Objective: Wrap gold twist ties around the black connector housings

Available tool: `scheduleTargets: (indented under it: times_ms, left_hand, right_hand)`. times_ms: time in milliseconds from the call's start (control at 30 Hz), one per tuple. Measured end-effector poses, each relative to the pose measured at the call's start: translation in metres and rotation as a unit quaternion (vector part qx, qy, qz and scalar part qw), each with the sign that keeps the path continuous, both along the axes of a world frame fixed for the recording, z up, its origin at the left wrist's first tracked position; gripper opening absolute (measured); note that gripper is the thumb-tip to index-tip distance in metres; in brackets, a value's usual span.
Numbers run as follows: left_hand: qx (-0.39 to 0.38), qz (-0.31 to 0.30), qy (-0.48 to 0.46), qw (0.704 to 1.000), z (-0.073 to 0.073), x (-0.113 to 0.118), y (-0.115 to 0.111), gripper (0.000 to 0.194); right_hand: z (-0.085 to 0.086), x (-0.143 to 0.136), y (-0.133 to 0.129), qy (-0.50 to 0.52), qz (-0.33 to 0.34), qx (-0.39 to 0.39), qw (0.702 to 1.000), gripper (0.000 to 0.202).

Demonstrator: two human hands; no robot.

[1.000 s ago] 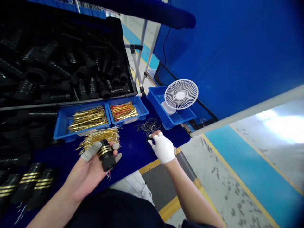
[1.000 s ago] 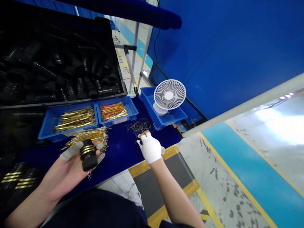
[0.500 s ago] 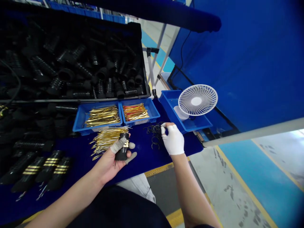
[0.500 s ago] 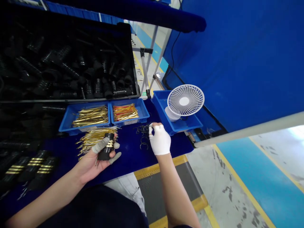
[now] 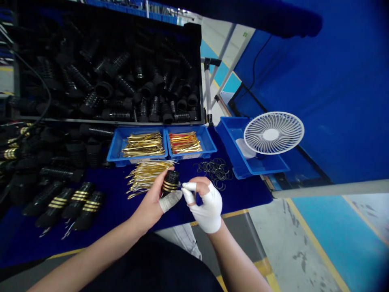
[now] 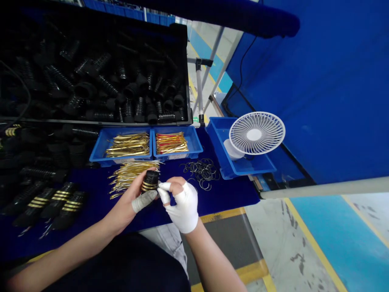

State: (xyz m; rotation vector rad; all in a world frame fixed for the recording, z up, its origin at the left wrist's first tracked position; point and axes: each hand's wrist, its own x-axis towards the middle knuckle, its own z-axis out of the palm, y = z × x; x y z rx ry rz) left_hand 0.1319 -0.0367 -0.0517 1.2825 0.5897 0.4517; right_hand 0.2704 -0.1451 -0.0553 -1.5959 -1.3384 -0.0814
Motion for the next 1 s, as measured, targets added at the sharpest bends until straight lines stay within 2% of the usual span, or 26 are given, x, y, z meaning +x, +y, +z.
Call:
scheduleTargets:
  times_ms: [133, 233, 300, 367, 467, 500, 567, 633, 700, 767, 833, 900, 933, 1000]
  left_hand:
    - [0.074, 0.000, 0.009, 0.997, -0.004, -0.003, 0.004, 0.062]
    - [0.090, -0.016, 0.018, 0.996, -0.002, -0.007, 0.007, 0.055]
    - [0.067, -0.061, 0.014, 0.996, 0.002, -0.010, 0.007, 0.057]
    - [0.059, -0.100, 0.014, 0.993, 0.006, -0.013, 0.005, 0.062]
    - [0.085, -0.073, 0.022, 0.993, 0.008, -0.016, -0.001, 0.076]
    - [0.061, -0.063, 0.023, 0.996, 0.008, -0.016, -0.004, 0.081]
    - [-0.070, -0.079, 0.026, 0.994, 0.007, -0.016, -0.009, 0.084]
    - [-0.245, -0.145, 0.033, 0.958, 0.005, -0.016, -0.014, 0.087]
    - [-0.370, -0.197, 0.032, 0.907, 0.004, -0.015, -0.017, 0.090]
    - [-0.422, -0.180, 0.023, 0.889, 0.003, -0.012, -0.018, 0.083]
    - [-0.435, -0.115, 0.012, 0.893, 0.004, -0.007, -0.016, 0.071]
    - [-0.437, -0.068, 0.009, 0.897, 0.007, -0.002, -0.013, 0.057]
    - [-0.435, -0.058, 0.009, 0.899, 0.008, 0.000, -0.012, 0.052]
    - [-0.423, -0.046, 0.010, 0.905, 0.011, 0.003, -0.009, 0.044]
  right_hand:
    - [-0.004, -0.003, 0.002, -0.013, 0.019, -0.043, 0.999, 0.022]
    - [-0.004, -0.006, 0.003, 0.119, 0.004, -0.102, 0.988, 0.016]
    - [-0.002, -0.008, 0.005, 0.232, 0.027, -0.141, 0.962, 0.027]
    - [0.001, -0.010, 0.005, 0.294, 0.075, -0.152, 0.941, 0.041]
    - [0.005, -0.014, 0.007, 0.307, 0.113, -0.115, 0.938, 0.047]
    - [0.006, -0.015, 0.007, 0.307, 0.126, -0.104, 0.938, 0.046]
    - [0.007, -0.017, 0.007, 0.327, 0.158, -0.094, 0.927, 0.044]
    - [0.007, -0.016, 0.003, 0.361, 0.174, -0.089, 0.912, 0.042]
    - [0.006, -0.011, -0.005, 0.365, 0.167, -0.101, 0.910, 0.036]
    - [0.002, 0.001, -0.016, 0.299, 0.118, -0.149, 0.935, 0.024]
    - [-0.006, 0.019, -0.027, 0.177, 0.005, -0.226, 0.958, 0.017]
    - [-0.017, 0.038, -0.036, 0.060, -0.124, -0.307, 0.942, 0.019]
    - [-0.023, 0.046, -0.038, 0.022, -0.160, -0.340, 0.926, 0.021]
    - [-0.032, 0.058, -0.040, -0.023, -0.186, -0.377, 0.907, 0.026]
